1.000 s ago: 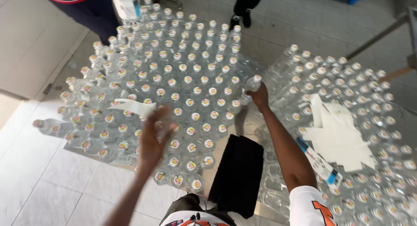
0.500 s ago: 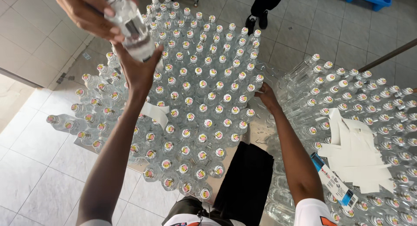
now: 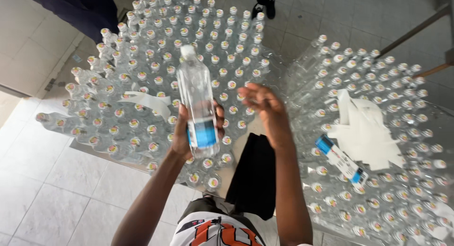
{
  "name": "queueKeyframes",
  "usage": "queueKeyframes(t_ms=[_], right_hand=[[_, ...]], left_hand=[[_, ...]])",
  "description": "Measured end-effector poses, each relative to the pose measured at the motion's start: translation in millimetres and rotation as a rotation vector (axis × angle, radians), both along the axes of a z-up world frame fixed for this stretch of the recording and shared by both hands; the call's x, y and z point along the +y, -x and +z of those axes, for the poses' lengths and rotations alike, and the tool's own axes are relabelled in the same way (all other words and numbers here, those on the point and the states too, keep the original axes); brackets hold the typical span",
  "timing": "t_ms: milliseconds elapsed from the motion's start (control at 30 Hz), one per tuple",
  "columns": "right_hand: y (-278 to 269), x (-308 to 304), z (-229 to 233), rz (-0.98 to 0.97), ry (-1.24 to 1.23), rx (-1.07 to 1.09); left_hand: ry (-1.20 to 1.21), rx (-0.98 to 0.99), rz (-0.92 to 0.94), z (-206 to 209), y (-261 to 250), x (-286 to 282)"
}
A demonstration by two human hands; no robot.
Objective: The person repeatedly picks up clear plastic bottles from a table, peels a label from a roll, and applies it to the bottle. After labeling, the person places the bottle back on the table among other labeled bottles.
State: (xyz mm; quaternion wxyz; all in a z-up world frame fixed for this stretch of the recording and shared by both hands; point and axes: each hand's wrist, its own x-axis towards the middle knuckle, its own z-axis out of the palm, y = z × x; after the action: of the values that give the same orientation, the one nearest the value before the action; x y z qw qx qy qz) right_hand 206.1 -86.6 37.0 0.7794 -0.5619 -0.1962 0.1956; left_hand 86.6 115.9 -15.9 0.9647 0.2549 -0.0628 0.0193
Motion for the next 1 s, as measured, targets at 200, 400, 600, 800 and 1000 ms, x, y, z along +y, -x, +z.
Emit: queueKeyframes(t_ms=[200, 400, 600, 800, 1000], right_hand=[[32.7, -28.7, -27.1, 0.178, -0.027, 0.303], [106.6, -75.3, 103.9, 0.107, -0.078, 0.278], [119.2, -146.4, 52.6, 0.07, -0.099, 0.38], [124.9, -193.8, 26.8, 0.237, -0.41, 0.459], [138.1, -225.3, 31.6, 0.163, -0.359, 0.318]], left_hand=[[0.054, 0.097, -0.213, 2.4, 33.5, -95.9], [-0.012, 0.114, -0.225, -4.6, 59.0, -176.5], [-0.118, 0.096, -0.282, 44.5, 88.7, -225.5], [-0.13, 0.111, -0.311, 70.4, 107.4, -259.6], [-0.463, 0.161, -0.154, 105.7, 122.1, -288.2]])
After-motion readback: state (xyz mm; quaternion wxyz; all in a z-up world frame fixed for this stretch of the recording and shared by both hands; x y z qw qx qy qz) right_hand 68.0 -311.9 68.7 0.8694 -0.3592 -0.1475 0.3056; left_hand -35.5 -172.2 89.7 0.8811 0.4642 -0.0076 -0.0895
